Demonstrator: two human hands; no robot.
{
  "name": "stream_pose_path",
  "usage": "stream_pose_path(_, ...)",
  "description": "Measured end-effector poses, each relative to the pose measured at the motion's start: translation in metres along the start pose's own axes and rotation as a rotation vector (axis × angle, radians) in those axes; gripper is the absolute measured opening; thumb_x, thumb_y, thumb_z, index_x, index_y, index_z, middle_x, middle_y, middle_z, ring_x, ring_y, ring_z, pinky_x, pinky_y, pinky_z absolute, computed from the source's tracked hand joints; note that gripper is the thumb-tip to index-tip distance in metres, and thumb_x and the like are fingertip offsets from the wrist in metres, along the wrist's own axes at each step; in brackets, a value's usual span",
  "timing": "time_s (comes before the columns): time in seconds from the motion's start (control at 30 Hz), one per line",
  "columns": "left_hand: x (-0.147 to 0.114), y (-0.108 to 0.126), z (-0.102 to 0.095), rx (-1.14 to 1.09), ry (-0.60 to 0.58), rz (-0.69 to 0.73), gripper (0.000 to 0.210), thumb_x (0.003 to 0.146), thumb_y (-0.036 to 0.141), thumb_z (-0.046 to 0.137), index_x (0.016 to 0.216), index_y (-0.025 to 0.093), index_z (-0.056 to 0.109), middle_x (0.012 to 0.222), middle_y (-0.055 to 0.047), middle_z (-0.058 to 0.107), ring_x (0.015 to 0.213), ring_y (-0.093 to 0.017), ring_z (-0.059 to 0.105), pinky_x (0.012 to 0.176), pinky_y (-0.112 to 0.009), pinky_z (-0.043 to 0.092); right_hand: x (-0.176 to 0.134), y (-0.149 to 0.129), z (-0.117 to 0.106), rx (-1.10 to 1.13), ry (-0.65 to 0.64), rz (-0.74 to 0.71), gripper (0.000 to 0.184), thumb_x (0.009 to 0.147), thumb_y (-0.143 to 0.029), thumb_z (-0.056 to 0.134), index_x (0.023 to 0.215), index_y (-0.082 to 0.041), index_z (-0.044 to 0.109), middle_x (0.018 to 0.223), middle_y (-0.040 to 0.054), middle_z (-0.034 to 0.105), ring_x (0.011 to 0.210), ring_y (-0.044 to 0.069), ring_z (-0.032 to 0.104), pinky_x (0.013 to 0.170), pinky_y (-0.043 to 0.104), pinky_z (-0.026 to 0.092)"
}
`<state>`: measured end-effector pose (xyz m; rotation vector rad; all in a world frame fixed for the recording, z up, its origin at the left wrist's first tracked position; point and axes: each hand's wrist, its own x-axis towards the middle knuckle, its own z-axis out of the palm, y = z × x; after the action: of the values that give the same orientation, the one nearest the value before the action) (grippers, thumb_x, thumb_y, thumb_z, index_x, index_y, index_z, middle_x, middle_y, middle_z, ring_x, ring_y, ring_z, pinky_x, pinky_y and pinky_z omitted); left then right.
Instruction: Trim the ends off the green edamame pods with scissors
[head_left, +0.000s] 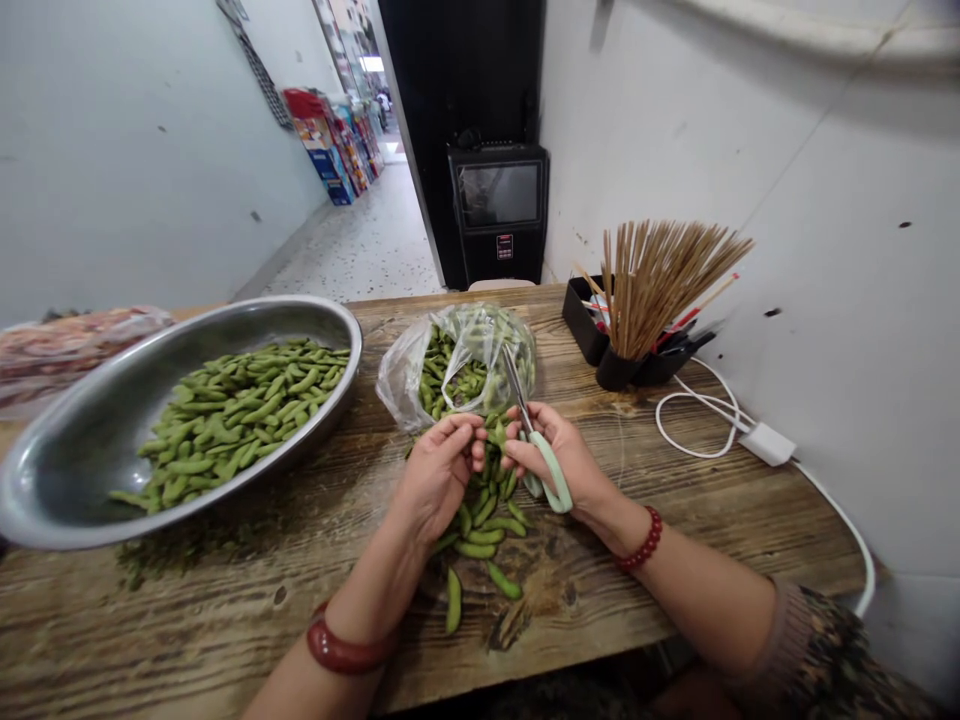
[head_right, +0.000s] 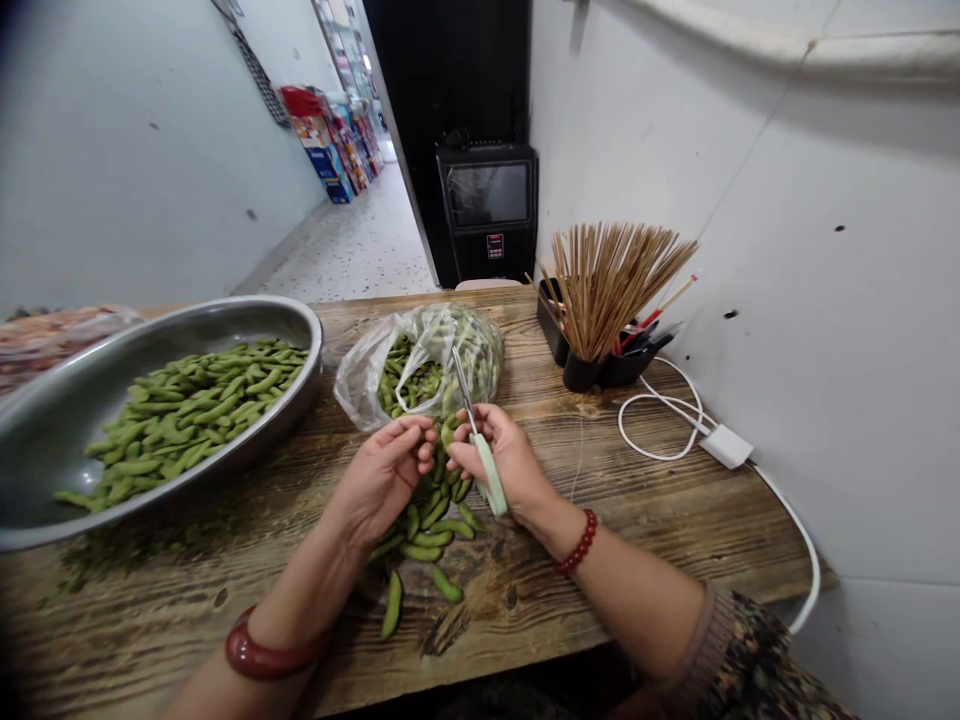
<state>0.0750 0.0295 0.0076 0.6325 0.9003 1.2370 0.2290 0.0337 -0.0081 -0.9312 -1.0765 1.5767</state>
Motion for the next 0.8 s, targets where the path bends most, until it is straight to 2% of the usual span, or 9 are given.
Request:
stream_pose_path(0.07, -0.001, 0.000, 0.000, 0.037, -0.038, -0.058, 0.017, 0.068, 0.015, 0.073, 0.084, 0.012, 0.067, 0.070, -0.002, 0.063, 0.057, -0.008, 0.055, 0.055, -0.019, 0.045, 0.001, -0.001, -0.002, 0.011, 0.007, -0.001, 0.042, 0.067, -0.028, 0.076, 0.101, -0.019, 0.052, 0.083, -0.0033, 0.057, 0.059, 0.007, 0.062, 0.046, 0.015, 0.048)
stream_pose_path(0.17, -0.003, 0.001, 0.002, 0.111, -0.055, -0.072, 0.017, 0.068, 0.017, 0.072, 0.084, 0.013, 0.069, 0.070, -0.002, 0.064, 0.060, -0.010, 0.057, 0.057, -0.020, 0.046, 0.001, -0.001, -0.002, 0.003, 0.000, -0.013, 0.043, 0.067, -0.027, 0.076, 0.102, -0.019, 0.053, 0.085, -0.0030, 0.058, 0.059, 0.007, 0.061, 0.048, 0.016, 0.048)
stream_pose_path(0.37, -0.005, -0.002, 0.003, 0.435, -0.058, 0.033, 0.024, 0.071, 0.025, 0.074, 0.091, 0.013, 0.073, 0.076, -0.002, 0.065, 0.052, -0.005, 0.043, 0.048, -0.018, 0.036, -0.001, -0.001, 0.002, -0.062, -0.005, -0.075, 0.043, 0.065, -0.024, 0.078, 0.100, -0.020, 0.054, 0.083, -0.0024, 0.057, 0.063, 0.008, 0.058, 0.054, 0.019, 0.050)
stream_pose_path(0.53, -0.004, 0.001, 0.000, 0.451, -0.049, 0.110, 0.016, 0.071, 0.025, 0.074, 0.083, 0.014, 0.071, 0.074, -0.001, 0.063, 0.053, -0.005, 0.042, 0.049, -0.017, 0.034, 0.000, 0.002, -0.001, -0.165, -0.029, -0.141, 0.042, 0.068, -0.027, 0.076, 0.102, -0.020, 0.054, 0.083, -0.0009, 0.060, 0.069, 0.011, 0.059, 0.066, 0.025, 0.051)
stream_pose_path(0.63, -0.005, 0.009, -0.003, 0.404, -0.047, 0.110, 0.018, 0.075, 0.030, 0.071, 0.086, 0.016, 0.068, 0.074, 0.000, 0.062, 0.055, -0.006, 0.045, 0.048, -0.016, 0.032, 0.002, -0.001, -0.008, -0.346, -0.018, -0.214, 0.042, 0.070, -0.029, 0.074, 0.106, -0.019, 0.056, 0.086, 0.0016, 0.062, 0.075, 0.014, 0.061, 0.073, 0.029, 0.050)
stream_pose_path(0.7, -0.006, 0.014, -0.005, 0.375, -0.057, 0.089, 0.020, 0.076, 0.032, 0.071, 0.087, 0.016, 0.067, 0.077, -0.001, 0.064, 0.054, -0.006, 0.047, 0.046, -0.016, 0.030, 0.002, -0.005, -0.012, -0.543, -0.024, -0.321, 0.043, 0.070, -0.029, 0.076, 0.108, -0.018, 0.058, 0.091, 0.0035, 0.062, 0.079, 0.016, 0.061, 0.077, 0.032, 0.049)
stream_pose_path(0.8, -0.006, 0.018, -0.007, 0.358, -0.019, 0.088, 0.023, 0.072, 0.032, 0.074, 0.087, 0.016, 0.068, 0.071, 0.001, 0.061, 0.051, -0.005, 0.045, 0.044, -0.016, 0.029, 0.001, -0.009, -0.015, -0.773, -0.098, -0.479, 0.047, 0.070, -0.030, 0.077, 0.111, -0.017, 0.059, 0.095, 0.0053, 0.060, 0.080, 0.018, 0.058, 0.075, 0.032, 0.048)
